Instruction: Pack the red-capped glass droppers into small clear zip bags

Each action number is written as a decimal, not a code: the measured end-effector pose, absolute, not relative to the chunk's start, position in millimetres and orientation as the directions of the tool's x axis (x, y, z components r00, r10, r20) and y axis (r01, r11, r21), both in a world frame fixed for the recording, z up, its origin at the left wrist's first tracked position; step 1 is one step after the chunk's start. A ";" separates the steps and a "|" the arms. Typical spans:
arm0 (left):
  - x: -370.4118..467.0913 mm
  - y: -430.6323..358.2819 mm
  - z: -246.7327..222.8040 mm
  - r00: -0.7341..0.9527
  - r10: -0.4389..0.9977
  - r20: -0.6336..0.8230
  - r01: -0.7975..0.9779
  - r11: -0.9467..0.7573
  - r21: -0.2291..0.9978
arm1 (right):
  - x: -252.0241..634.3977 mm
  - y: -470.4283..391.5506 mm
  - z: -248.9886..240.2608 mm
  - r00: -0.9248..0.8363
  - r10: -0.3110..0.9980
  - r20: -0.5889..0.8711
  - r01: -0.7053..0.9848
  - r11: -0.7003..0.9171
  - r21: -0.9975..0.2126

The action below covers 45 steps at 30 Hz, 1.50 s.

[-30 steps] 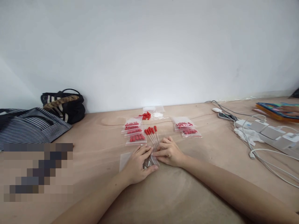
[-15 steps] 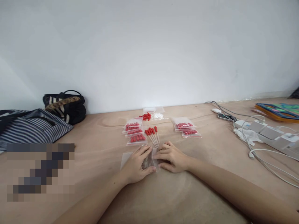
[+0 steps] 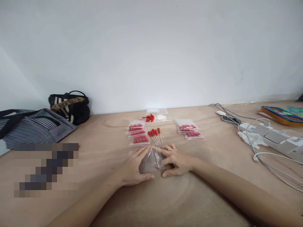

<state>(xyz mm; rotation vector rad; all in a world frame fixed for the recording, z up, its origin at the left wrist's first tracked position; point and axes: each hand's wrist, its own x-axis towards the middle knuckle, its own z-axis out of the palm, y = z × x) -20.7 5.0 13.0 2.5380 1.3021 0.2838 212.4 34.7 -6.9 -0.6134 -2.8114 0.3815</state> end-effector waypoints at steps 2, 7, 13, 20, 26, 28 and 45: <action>-19.4 3.3 12.5 0.558 0.829 0.038 0.776 -0.538 0.329 | 211.2 37.5 -8.3 -0.885 0.431 0.177 0.364 0.876 -0.315; -15.3 6.0 8.3 0.574 0.817 0.056 0.761 -0.557 0.333 | 207.8 41.4 -11.1 -0.892 0.404 0.204 0.325 0.885 -0.334; -15.9 8.2 6.1 0.573 0.816 0.070 0.757 -0.561 0.336 | 209.4 39.8 -10.0 -0.868 0.416 0.270 0.293 0.869 -0.397; -13.3 8.0 6.1 0.537 0.840 0.076 0.786 -0.531 0.315 | 210.1 73.1 -8.5 -0.513 0.804 0.302 0.378 0.527 -0.761; -14.8 8.9 1.1 0.540 0.836 0.096 0.777 -0.539 0.325 | 183.5 138.3 -9.5 0.012 0.988 0.157 0.599 0.118 -0.792; -15.1 8.9 0.5 0.544 0.834 0.096 0.774 -0.543 0.327 | 175.4 150.9 -12.4 0.042 0.992 0.122 0.617 0.070 -0.784; -13.5 7.8 4.4 0.539 0.838 0.081 0.777 -0.533 0.335 | 211.2 95.0 -11.1 0.124 0.983 0.134 0.324 0.087 -0.942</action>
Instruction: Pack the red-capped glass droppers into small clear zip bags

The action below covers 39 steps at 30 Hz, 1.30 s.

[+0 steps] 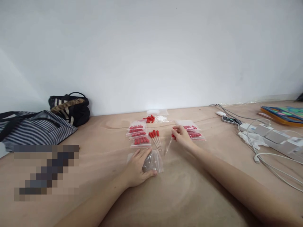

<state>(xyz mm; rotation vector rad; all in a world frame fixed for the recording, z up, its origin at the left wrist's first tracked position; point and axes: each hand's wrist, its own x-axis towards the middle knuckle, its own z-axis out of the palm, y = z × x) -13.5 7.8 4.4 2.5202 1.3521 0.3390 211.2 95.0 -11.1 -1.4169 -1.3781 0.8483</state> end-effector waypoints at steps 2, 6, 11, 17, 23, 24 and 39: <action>-13.0 7.8 5.4 0.539 0.839 0.076 0.779 -0.531 0.334 | 217.5 73.5 -13.9 0.159 0.976 0.150 0.116 0.132 -0.984; -12.4 8.6 6.0 0.541 0.838 0.074 0.779 -0.532 0.331 | 212.2 52.1 -21.4 0.223 0.971 0.083 -0.097 0.107 -0.990; -12.0 7.9 6.5 0.546 0.834 0.078 0.776 -0.539 0.328 | 198.2 48.4 -24.8 0.227 0.973 0.043 -0.169 0.082 -0.982; -10.5 4.7 9.7 0.537 0.841 0.062 0.801 -0.531 0.277 | 188.7 29.3 -21.2 0.021 0.998 -0.060 -0.286 -0.052 -0.957; -9.9 1.4 9.4 0.541 0.834 0.110 0.797 -0.550 0.251 | 184.2 19.2 -23.8 -0.230 0.973 0.035 0.074 0.053 -0.996; -9.8 0.8 9.1 0.543 0.832 0.113 0.796 -0.552 0.247 | 183.9 18.3 -24.4 -0.258 0.965 0.047 0.145 0.087 -0.986; -13.9 0.6 2.3 0.546 0.831 0.107 0.788 -0.552 0.270 | 186.0 125.5 -9.6 -0.014 0.991 0.132 0.612 0.113 -0.783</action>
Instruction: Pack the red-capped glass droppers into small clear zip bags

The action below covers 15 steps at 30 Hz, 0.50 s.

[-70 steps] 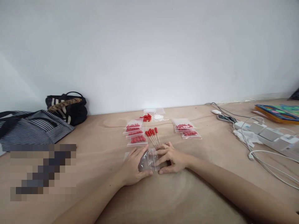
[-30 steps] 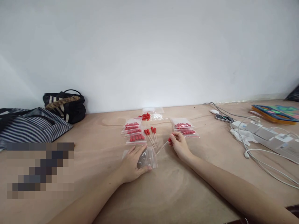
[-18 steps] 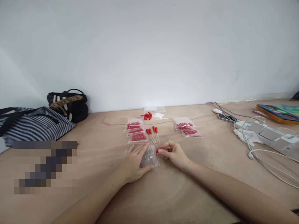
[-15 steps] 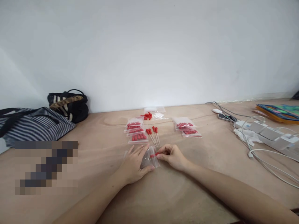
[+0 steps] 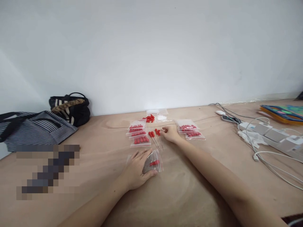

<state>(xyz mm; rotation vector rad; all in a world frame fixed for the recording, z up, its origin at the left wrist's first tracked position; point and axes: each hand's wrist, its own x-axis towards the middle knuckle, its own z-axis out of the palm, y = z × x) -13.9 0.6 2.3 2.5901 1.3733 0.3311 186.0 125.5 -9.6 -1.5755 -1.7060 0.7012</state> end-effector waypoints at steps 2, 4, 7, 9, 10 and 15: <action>-15.2 0.3 0.5 0.546 0.830 0.112 0.785 -0.554 0.276 | 177.5 136.6 -13.6 -0.012 0.995 0.104 0.612 0.090 -0.786; -15.6 -0.5 0.4 0.544 0.832 0.109 0.787 -0.551 0.277 | 170.3 143.0 -16.8 -0.007 0.997 0.072 0.601 0.062 -0.797; -15.0 -1.0 1.3 0.544 0.834 0.096 0.791 -0.547 0.275 | 165.8 146.9 -18.5 0.034 0.999 0.025 0.565 0.002 -0.825; -14.5 -0.5 1.1 0.546 0.833 0.087 0.791 -0.548 0.272 | 168.5 145.1 -17.6 0.058 0.998 0.012 0.518 -0.020 -0.855; -14.4 0.0 0.6 0.548 0.832 0.084 0.792 -0.548 0.270 | 171.6 142.2 -16.8 0.064 0.998 0.013 0.488 -0.020 -0.873; -15.0 0.7 -1.3 0.547 0.832 0.088 0.791 -0.549 0.269 | 199.0 103.1 -14.4 0.115 0.992 0.043 0.300 0.007 -0.954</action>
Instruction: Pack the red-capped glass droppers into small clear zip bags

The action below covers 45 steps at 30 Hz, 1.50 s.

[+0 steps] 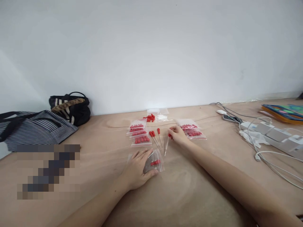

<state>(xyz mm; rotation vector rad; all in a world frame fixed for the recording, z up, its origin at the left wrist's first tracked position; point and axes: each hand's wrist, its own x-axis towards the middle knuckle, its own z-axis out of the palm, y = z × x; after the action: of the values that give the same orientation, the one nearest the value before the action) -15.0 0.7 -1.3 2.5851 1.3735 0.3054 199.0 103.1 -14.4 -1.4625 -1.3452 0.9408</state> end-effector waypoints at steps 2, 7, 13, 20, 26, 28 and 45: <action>-14.9 -0.3 -0.4 0.547 0.832 0.094 0.791 -0.550 0.268 | 209.9 80.8 -16.0 0.147 0.987 0.057 0.213 0.025 -0.977; -12.7 -2.9 4.6 0.531 0.841 0.103 0.798 -0.538 0.271 | 214.7 42.2 -21.8 0.206 0.978 -0.004 -0.210 0.040 -0.977; -10.2 -1.7 3.3 0.523 0.842 0.132 0.795 -0.538 0.282 | 192.0 22.3 -18.4 0.120 0.989 -0.082 -0.341 -0.036 -0.939; -9.2 -0.4 0.5 0.521 0.836 0.170 0.788 -0.548 0.280 | 182.0 1.3 -16.8 -0.147 0.974 -0.170 -0.302 -0.208 -0.930; -10.0 -0.2 -2.1 0.522 0.835 0.175 0.789 -0.550 0.273 | 181.2 8.3 -15.1 -0.272 0.950 -0.151 -0.022 -0.163 -0.986; -10.2 0.0 -3.2 0.526 0.831 0.183 0.785 -0.557 0.271 | 178.6 10.4 -13.9 -0.294 0.942 -0.161 0.059 -0.151 -0.987; -9.7 -0.9 -1.6 0.542 0.822 0.175 0.780 -0.570 0.260 | 176.2 17.4 -15.2 -0.351 0.936 -0.033 0.199 0.040 -0.979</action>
<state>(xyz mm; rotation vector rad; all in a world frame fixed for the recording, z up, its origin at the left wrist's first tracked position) -9.7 -0.9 -1.6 2.6240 1.3724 0.4184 176.2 17.4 -15.2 -1.1658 -1.6345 1.3653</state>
